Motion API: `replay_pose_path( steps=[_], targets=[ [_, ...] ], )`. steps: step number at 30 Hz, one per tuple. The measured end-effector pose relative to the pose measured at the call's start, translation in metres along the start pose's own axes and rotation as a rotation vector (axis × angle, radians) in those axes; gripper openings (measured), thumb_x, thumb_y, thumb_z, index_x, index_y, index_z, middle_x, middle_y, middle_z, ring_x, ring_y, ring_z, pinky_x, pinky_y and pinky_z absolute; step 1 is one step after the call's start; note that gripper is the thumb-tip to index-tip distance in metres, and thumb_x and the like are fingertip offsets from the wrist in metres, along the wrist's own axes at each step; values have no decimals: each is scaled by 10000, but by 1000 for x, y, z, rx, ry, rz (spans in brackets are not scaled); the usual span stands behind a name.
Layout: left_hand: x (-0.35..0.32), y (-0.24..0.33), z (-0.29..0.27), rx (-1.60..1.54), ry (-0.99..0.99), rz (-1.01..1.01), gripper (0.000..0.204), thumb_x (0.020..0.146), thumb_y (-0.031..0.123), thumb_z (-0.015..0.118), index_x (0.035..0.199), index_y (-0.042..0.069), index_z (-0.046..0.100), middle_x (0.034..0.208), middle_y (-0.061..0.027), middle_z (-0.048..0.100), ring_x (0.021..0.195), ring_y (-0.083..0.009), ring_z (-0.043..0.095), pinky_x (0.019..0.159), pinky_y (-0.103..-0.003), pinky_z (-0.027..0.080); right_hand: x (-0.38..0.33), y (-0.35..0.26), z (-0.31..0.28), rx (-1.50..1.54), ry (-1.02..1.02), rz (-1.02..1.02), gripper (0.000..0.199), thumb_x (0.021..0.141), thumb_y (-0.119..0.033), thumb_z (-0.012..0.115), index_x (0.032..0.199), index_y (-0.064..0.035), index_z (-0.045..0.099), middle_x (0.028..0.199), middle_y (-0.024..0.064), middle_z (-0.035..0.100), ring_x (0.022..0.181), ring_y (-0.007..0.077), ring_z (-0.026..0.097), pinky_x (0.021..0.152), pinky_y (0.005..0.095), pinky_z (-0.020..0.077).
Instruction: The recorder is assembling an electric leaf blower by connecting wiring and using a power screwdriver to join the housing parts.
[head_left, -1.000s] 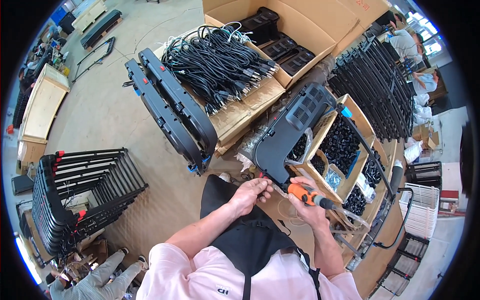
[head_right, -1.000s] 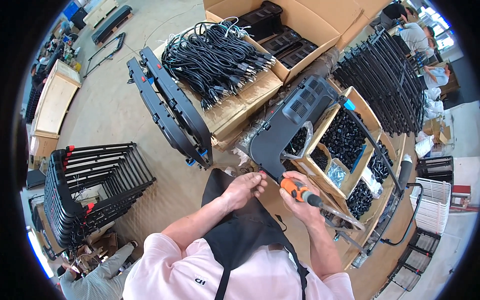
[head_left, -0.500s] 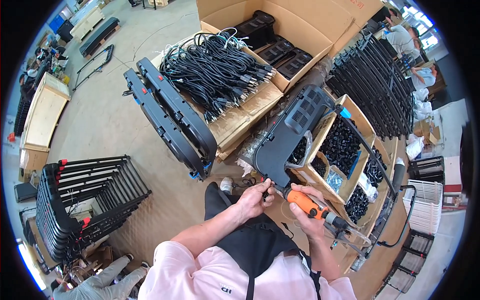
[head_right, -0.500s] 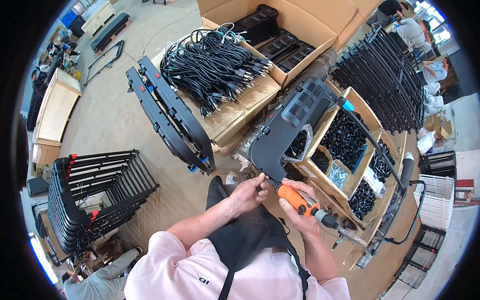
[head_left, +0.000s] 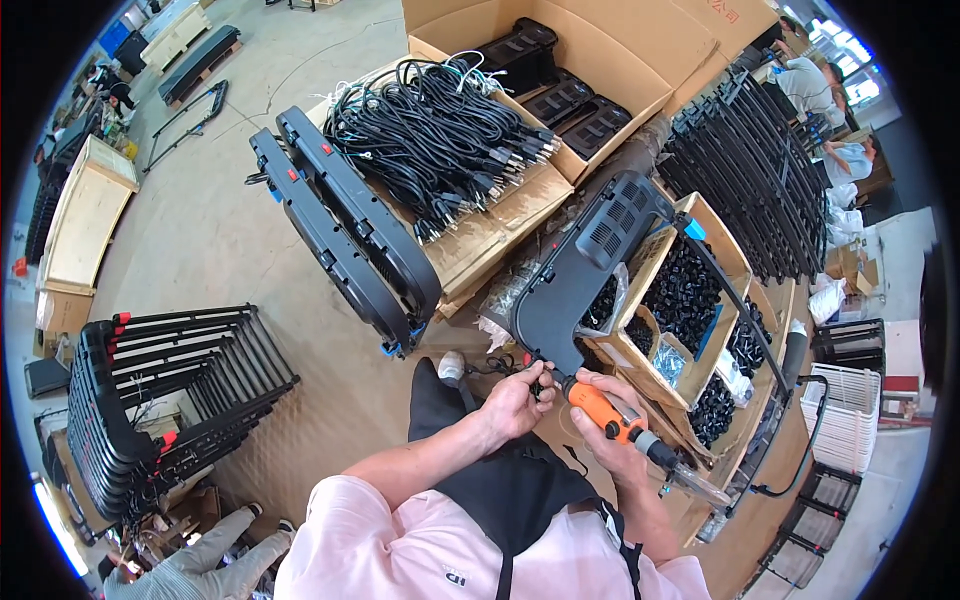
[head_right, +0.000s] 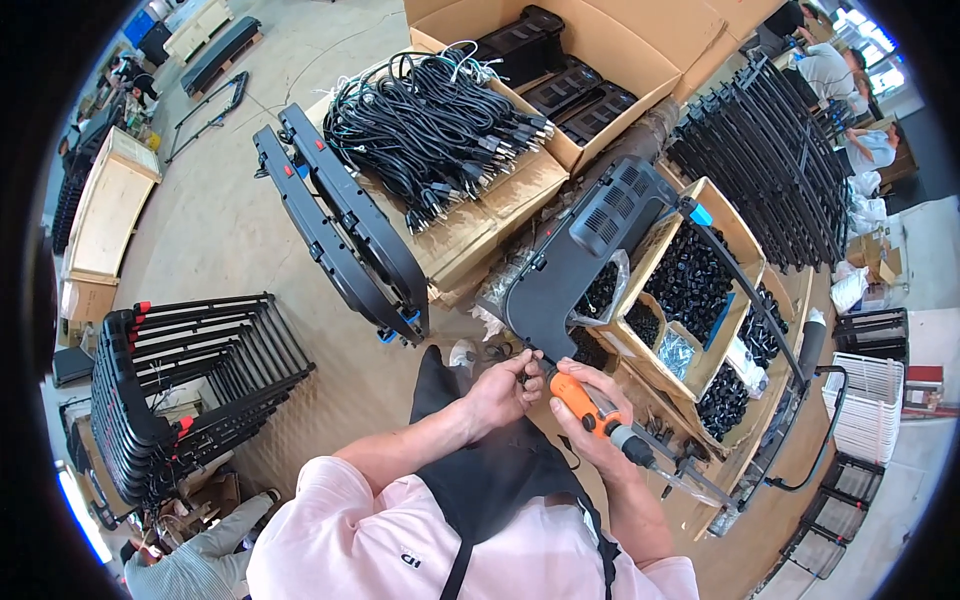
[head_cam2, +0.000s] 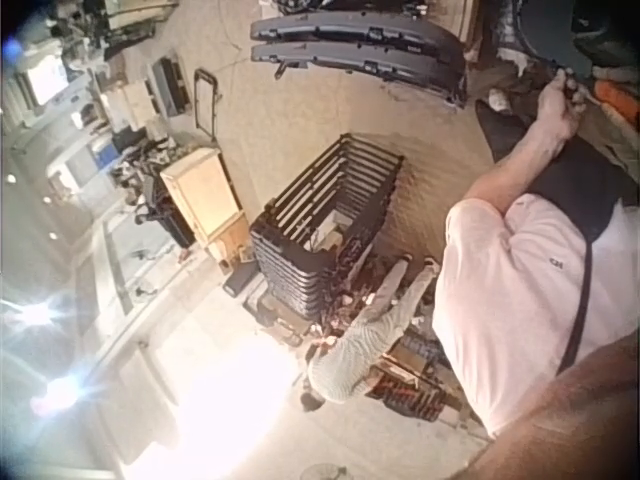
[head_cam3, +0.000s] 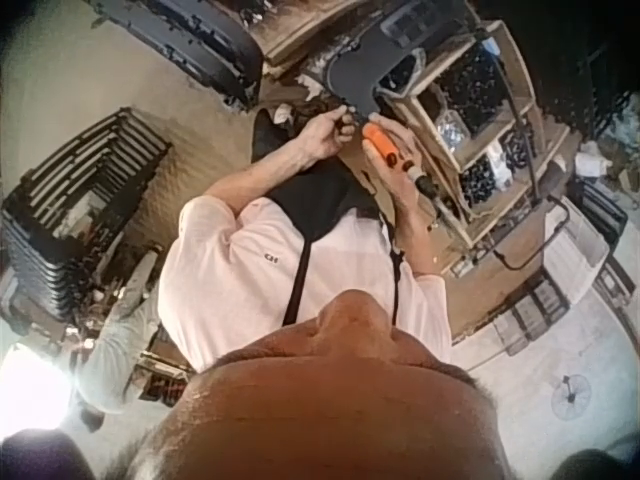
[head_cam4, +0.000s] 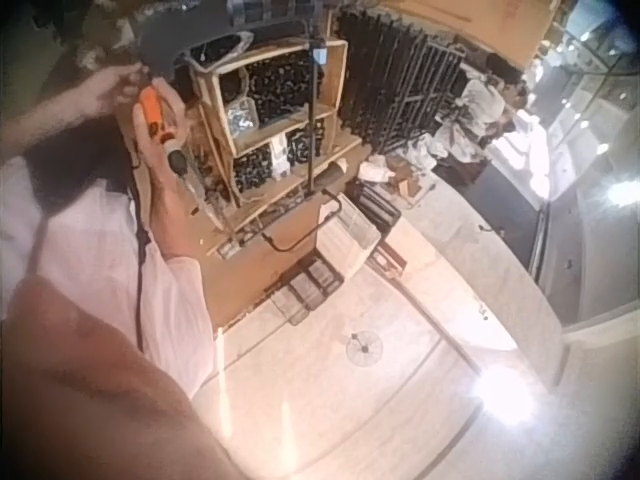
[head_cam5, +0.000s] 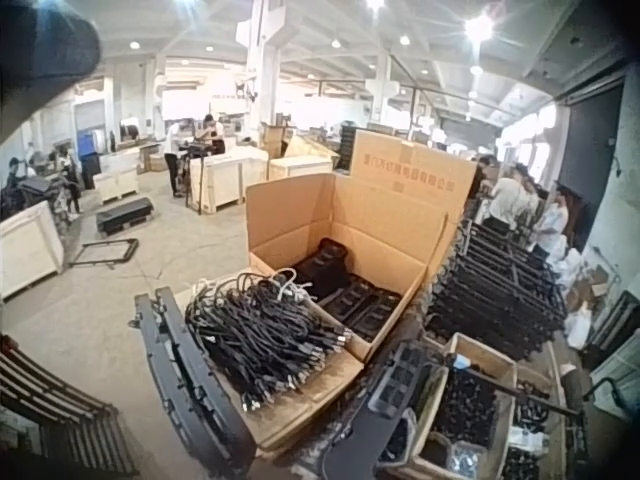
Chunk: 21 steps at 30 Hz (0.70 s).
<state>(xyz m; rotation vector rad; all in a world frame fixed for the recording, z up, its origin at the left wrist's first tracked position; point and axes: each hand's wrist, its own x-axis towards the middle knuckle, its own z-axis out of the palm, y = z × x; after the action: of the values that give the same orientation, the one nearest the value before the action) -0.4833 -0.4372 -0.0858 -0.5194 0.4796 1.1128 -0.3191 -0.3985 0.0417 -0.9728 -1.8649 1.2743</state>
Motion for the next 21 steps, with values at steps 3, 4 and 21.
replay_pose_path(
  steps=[3,4,21],
  targets=[
    [1,4,-1,11,8,24,237,1147,315,498,1171,101,599,838,16,579,689,-141,503,610,-284,406,7,-2,7,18,13,17,465,874,47,774,1302,-22,606,1311,175,705,1293,290,663,1134,429,513],
    [2,4,-1,25,12,39,240,1148,313,498,1168,101,609,846,16,594,693,-137,509,615,-282,415,9,-2,8,6,27,43,456,878,41,774,1298,-22,611,1308,167,707,1278,281,671,1125,413,517],
    [18,22,-33,374,230,217,235,1155,265,470,1099,94,621,844,-5,610,680,-130,526,607,-293,422,54,0,31,-229,-168,114,370,826,-6,830,1166,-26,686,1270,172,723,1098,235,721,978,357,578]
  ],
)
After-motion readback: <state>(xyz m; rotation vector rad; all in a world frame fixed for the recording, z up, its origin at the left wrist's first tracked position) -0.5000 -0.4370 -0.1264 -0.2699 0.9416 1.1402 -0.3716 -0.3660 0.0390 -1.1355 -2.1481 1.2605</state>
